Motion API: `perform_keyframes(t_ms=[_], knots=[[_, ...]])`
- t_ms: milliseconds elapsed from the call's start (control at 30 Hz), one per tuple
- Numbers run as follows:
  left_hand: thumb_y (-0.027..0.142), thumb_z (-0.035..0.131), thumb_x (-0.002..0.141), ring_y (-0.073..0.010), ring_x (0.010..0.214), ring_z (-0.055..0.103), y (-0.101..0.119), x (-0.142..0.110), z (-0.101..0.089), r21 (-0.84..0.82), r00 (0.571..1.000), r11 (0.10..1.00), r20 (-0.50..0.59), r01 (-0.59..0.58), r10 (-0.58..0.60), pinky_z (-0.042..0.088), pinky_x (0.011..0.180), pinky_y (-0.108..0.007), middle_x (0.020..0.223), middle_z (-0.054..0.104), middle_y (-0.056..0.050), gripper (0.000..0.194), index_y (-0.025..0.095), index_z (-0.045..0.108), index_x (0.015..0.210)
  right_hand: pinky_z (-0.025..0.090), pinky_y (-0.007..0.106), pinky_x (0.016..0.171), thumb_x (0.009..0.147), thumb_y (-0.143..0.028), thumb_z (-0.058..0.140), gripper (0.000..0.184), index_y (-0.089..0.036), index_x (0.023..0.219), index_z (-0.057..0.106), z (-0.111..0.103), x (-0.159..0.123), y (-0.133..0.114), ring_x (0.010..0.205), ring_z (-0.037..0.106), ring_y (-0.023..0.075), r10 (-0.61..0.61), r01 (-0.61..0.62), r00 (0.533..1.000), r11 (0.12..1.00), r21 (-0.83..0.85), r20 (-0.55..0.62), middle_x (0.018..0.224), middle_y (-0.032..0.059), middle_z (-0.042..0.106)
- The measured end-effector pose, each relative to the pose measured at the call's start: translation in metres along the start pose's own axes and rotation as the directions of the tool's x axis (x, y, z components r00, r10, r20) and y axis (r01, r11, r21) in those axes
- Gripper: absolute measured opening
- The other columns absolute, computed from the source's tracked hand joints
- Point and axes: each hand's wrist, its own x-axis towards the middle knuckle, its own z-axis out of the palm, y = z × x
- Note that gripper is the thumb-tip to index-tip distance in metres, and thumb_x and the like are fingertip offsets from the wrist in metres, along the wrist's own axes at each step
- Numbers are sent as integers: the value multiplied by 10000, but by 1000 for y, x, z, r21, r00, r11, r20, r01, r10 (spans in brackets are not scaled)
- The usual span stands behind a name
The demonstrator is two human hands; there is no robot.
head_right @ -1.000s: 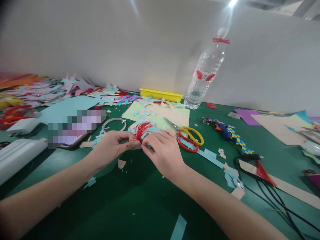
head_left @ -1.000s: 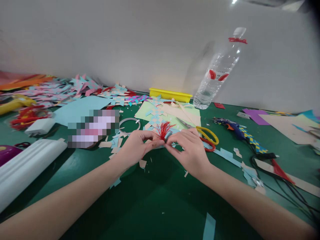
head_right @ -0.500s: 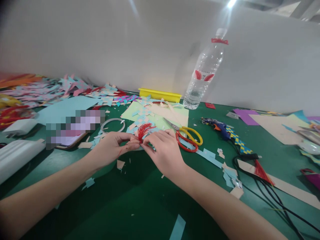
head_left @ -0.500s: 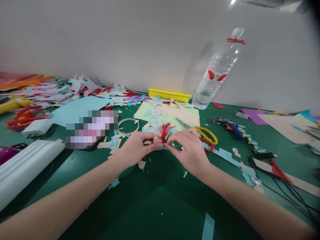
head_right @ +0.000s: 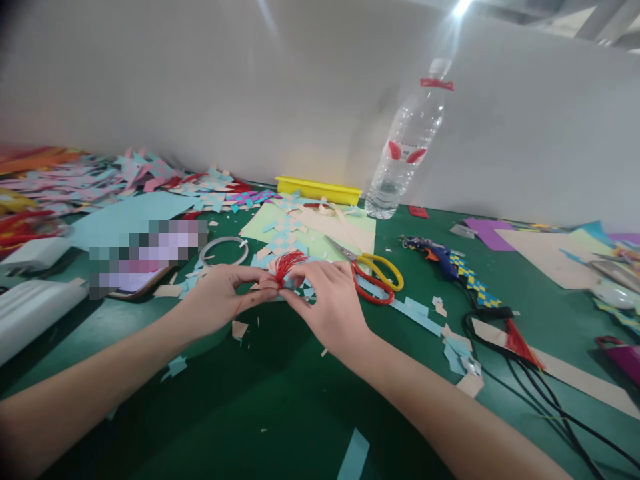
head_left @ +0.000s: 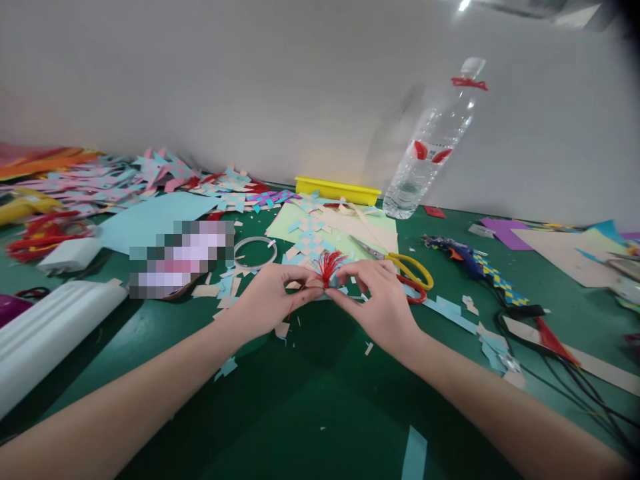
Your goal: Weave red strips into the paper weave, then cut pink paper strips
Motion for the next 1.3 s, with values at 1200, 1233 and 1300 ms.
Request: perform_keyframes(t_ms=[1200, 1233, 1300], knots=[[357, 590, 815, -126, 564, 586, 10, -7, 3, 69, 997, 995, -33, 72, -70, 434, 436, -185, 678, 646, 19, 179, 203, 650, 747, 497, 309, 760, 752, -193, 632, 64, -203, 795, 679, -1, 4, -2, 812, 651, 174, 247, -329, 935, 874, 358, 256, 836, 14, 714], [346, 589, 814, -123, 549, 583, 10, -7, 4, 74, 997, 995, -36, 67, -64, 428, 423, -183, 674, 643, 22, 170, 202, 643, 741, 497, 306, 745, 749, -187, 630, 67, -202, 793, 678, -1, 4, -2, 796, 650, 171, 244, -324, 937, 876, 357, 251, 826, 13, 713], [323, 589, 811, -122, 557, 592, 10, -8, 5, 108, 998, 994, -58, 34, -28, 427, 415, -183, 705, 650, 20, 148, 202, 640, 743, 495, 299, 720, 749, -180, 623, 67, -200, 784, 677, -1, 4, -2, 761, 646, 166, 239, -315, 940, 880, 355, 242, 802, 10, 710]])
